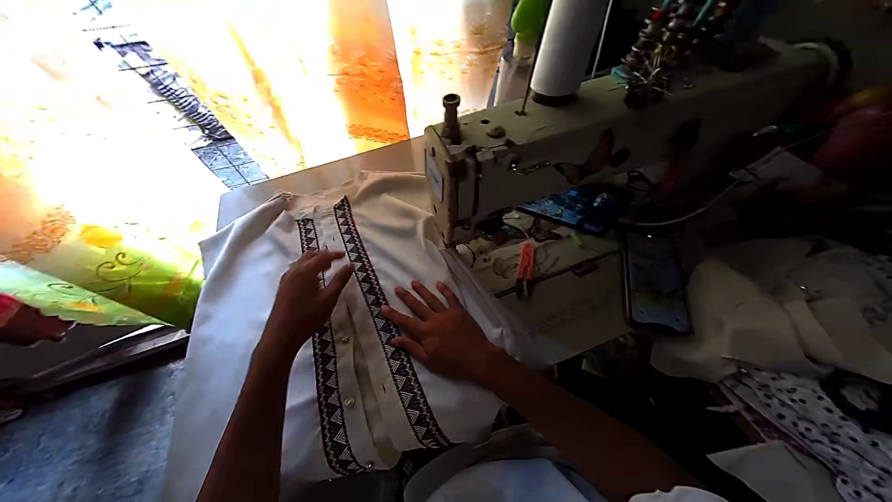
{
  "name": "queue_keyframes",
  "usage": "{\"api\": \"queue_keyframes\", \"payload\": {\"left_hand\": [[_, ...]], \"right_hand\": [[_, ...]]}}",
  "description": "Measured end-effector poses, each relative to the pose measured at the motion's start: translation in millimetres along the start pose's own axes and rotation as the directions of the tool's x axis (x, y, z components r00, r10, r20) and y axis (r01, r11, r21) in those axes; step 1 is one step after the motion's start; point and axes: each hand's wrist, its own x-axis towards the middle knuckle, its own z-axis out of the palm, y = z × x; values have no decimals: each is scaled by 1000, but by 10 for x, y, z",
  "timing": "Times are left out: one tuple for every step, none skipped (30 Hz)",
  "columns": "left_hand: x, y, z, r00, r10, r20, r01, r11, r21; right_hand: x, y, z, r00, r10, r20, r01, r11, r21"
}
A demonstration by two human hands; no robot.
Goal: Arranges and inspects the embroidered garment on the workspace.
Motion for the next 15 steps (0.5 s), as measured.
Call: {"api": "queue_keyframes", "payload": {"left_hand": [[-229,44,-49,1000,4,19,-4,1000,-29],[-459,79,-61,1000,10,23,-9,999,-39],[-686,119,-36,1000,12,23,-12,1000,-25],[-906,181,21,1000,5,28,-5,1000,-7],[-1107,261,103,999,-17,37,17,1000,9],[-1281,337,210,998,-38,48,37,999,26],[-1430,403,339,997,-52,51,49,997,57],[-1544,451,479,997,-57,47,52,993,105],[-1621,468,612,998,-53,32,47,985,166],[-1662,450,725,999,-35,-4,35,974,225],[-1669,414,802,999,-14,-49,27,965,262],[-1653,372,839,996,9,-84,15,959,283],[-1621,328,840,996,20,-89,7,955,296],[-1575,278,826,997,25,-74,-1,950,311],[-1514,233,802,998,24,-58,-4,947,323]], "right_hand": [[18,5,-7,1000,-4,0,4,1000,7],[48,14,-17,1000,-10,2,10,1000,10],[90,28,-26,1000,-18,4,18,1000,7],[135,47,-32,1000,-27,4,27,1000,2],[179,71,-36,999,-37,0,37,999,-3],[212,90,-54,999,-46,7,46,999,1],[219,92,-88,998,-53,24,52,998,23],[187,64,-145,998,-62,28,59,994,88],[101,-1,-224,997,-76,-10,77,972,222],[-43,-97,-333,992,-106,-72,126,913,388],[-239,-201,-456,974,-163,-159,224,813,538],[-461,-298,-573,935,-247,-253,354,672,651],[-687,-383,-668,879,-335,-340,470,488,736],[-904,-467,-724,819,-387,-423,541,278,794],[-1110,-559,-754,773,-395,-497,565,70,822]]}}
